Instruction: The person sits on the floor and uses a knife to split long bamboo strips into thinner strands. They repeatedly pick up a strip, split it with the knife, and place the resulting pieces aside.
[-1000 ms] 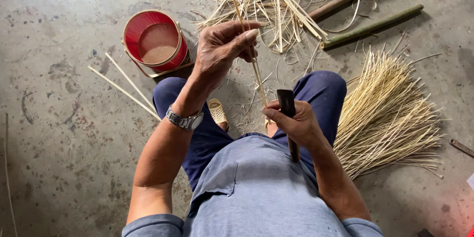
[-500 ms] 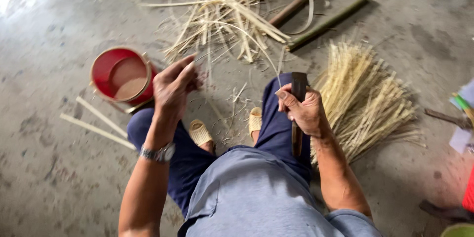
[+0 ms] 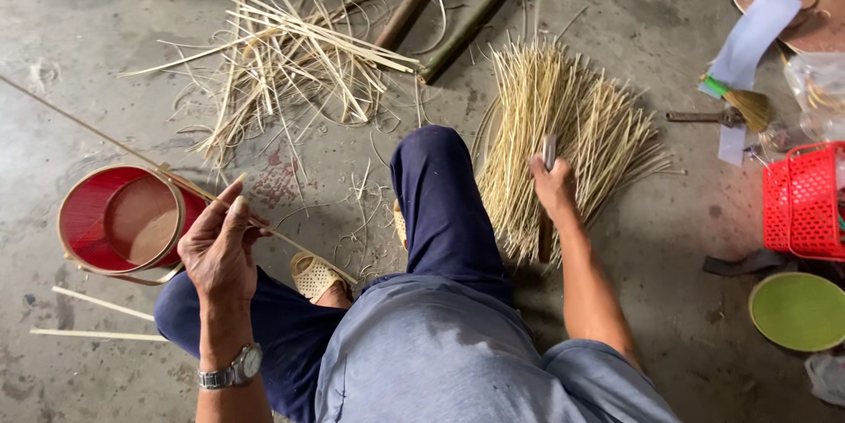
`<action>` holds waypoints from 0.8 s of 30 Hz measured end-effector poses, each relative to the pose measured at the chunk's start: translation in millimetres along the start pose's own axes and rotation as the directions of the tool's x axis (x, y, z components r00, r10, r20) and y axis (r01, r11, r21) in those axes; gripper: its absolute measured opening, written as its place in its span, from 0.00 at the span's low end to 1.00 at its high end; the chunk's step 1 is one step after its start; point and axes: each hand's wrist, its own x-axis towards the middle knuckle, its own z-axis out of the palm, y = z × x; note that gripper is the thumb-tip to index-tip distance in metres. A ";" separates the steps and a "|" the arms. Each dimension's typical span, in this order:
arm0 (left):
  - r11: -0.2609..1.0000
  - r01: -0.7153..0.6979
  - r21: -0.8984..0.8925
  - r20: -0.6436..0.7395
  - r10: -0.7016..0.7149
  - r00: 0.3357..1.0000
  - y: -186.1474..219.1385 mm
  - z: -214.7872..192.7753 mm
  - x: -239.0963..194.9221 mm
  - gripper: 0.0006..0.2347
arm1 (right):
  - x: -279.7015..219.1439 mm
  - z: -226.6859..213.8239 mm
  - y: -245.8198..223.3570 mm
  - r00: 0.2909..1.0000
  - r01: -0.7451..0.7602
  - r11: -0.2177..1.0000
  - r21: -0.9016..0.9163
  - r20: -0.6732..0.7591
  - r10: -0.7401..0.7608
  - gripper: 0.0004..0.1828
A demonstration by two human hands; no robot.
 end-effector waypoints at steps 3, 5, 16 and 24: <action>1.000 -0.027 -0.012 0.016 0.027 1.000 1.6 2.2 -2.9 0.14 | -13.7 9.1 45.4 0.952 -0.213 0.974 -0.072 0.209 0.224 0.18; 0.999 -0.042 -0.010 0.020 0.043 0.999 4.3 3.2 -6.0 0.14 | -34.0 13.6 66.5 0.863 -0.397 0.880 -0.261 0.219 0.454 0.19; 0.970 -0.099 -0.224 0.016 0.105 0.994 1.5 43.2 -16.4 0.15 | -70.8 -6.8 -47.2 0.951 0.199 0.980 0.013 0.241 -0.196 0.25; 0.939 -0.149 -0.309 0.038 0.168 0.985 13.7 65.7 -36.2 0.14 | -156.5 33.8 -160.3 0.390 0.465 0.716 0.521 0.606 -0.694 0.20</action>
